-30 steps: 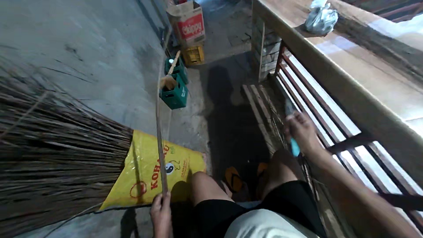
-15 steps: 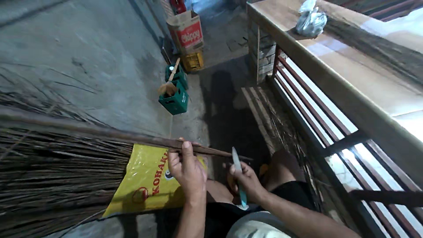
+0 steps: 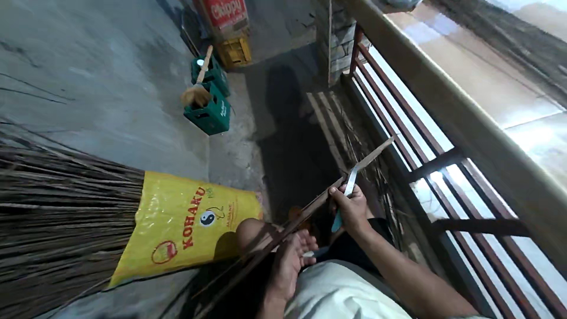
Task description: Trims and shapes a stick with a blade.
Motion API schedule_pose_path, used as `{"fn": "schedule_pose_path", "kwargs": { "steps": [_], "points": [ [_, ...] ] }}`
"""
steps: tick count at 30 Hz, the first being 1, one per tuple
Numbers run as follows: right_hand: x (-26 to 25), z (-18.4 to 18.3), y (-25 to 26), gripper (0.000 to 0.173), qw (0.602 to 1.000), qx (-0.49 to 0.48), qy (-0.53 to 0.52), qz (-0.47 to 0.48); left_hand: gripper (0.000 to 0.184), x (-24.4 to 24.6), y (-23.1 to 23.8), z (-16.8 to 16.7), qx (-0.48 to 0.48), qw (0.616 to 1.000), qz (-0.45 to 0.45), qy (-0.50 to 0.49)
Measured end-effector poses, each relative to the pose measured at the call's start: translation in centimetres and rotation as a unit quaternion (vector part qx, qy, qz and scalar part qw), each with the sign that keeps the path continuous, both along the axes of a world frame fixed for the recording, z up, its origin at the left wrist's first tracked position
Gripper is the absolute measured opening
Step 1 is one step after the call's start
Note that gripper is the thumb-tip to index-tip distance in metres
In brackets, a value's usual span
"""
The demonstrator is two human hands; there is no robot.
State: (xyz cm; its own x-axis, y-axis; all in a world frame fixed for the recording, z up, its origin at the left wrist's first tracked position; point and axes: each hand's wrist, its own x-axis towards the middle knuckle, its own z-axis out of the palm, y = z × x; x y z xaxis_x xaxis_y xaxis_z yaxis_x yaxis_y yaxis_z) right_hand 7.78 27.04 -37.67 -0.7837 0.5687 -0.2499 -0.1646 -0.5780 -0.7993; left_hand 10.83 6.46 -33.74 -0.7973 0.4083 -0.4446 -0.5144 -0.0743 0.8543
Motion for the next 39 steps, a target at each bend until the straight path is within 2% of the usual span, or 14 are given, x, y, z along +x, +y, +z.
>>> {"fn": "schedule_pose_path", "kwargs": {
  "steps": [2,3,5,6,8,12,16,20,22,25,28,30,33,39],
  "points": [
    [0.6,-0.7,0.5,0.017,1.000,0.011,-0.010,0.006,0.031,1.1,-1.3,0.4,-0.025,0.984,-0.080,0.159],
    [0.9,-0.8,0.6,0.018,1.000,0.014,-0.017,0.009,0.026,1.1,-1.6,0.8,-0.049,0.964,-0.086,0.247],
    [1.5,-0.7,0.2,0.019,0.999,0.012,-0.032,0.021,0.026,0.1,-1.6,0.9,-0.119,0.918,-0.042,0.377],
    [1.7,-0.5,-0.2,0.020,0.999,0.009,-0.040,0.027,0.028,-0.7,-1.3,0.6,-0.160,0.901,-0.016,0.404],
    [2.0,-0.3,-1.0,0.022,0.999,0.010,-0.038,0.034,0.033,-2.1,-1.1,-0.3,-0.236,0.899,-0.020,0.368],
    [2.2,-0.4,-1.8,0.022,0.998,0.038,-0.040,0.036,0.025,-2.4,-0.7,-2.6,-0.268,0.930,-0.053,0.244],
    [2.5,-0.3,-1.8,0.019,0.995,0.045,-0.049,0.068,0.016,-2.0,-0.9,-3.8,-0.248,0.947,-0.019,0.204],
    [3.0,-1.3,-1.5,0.014,0.992,0.044,0.002,0.122,0.023,-2.3,-1.8,-3.7,-0.215,0.967,-0.010,0.135],
    [2.9,-2.3,-1.1,0.023,0.988,0.033,0.013,0.149,0.025,-2.3,-2.0,-3.2,-0.213,0.971,0.013,0.111],
    [2.9,-3.1,-0.2,0.022,0.972,0.017,0.006,0.236,0.023,-2.6,-2.0,-3.2,-0.211,0.970,0.046,0.111],
    [3.3,-2.8,0.2,0.021,0.910,0.098,-0.031,0.402,0.022,-2.5,-2.1,-3.4,-0.209,0.969,0.036,0.128],
    [3.4,-3.1,0.0,0.023,0.874,0.104,-0.022,0.474,0.020,-2.4,-1.9,-3.4,-0.204,0.968,0.033,0.142],
    [3.5,-3.6,-0.1,0.023,0.856,0.084,0.006,0.509,0.020,-2.4,-1.8,-3.4,-0.207,0.965,0.043,0.156],
    [3.1,-3.9,0.3,0.024,0.838,0.117,0.031,0.532,0.020,-2.4,-1.9,-3.0,-0.206,0.962,0.054,0.172]
  ]
}}
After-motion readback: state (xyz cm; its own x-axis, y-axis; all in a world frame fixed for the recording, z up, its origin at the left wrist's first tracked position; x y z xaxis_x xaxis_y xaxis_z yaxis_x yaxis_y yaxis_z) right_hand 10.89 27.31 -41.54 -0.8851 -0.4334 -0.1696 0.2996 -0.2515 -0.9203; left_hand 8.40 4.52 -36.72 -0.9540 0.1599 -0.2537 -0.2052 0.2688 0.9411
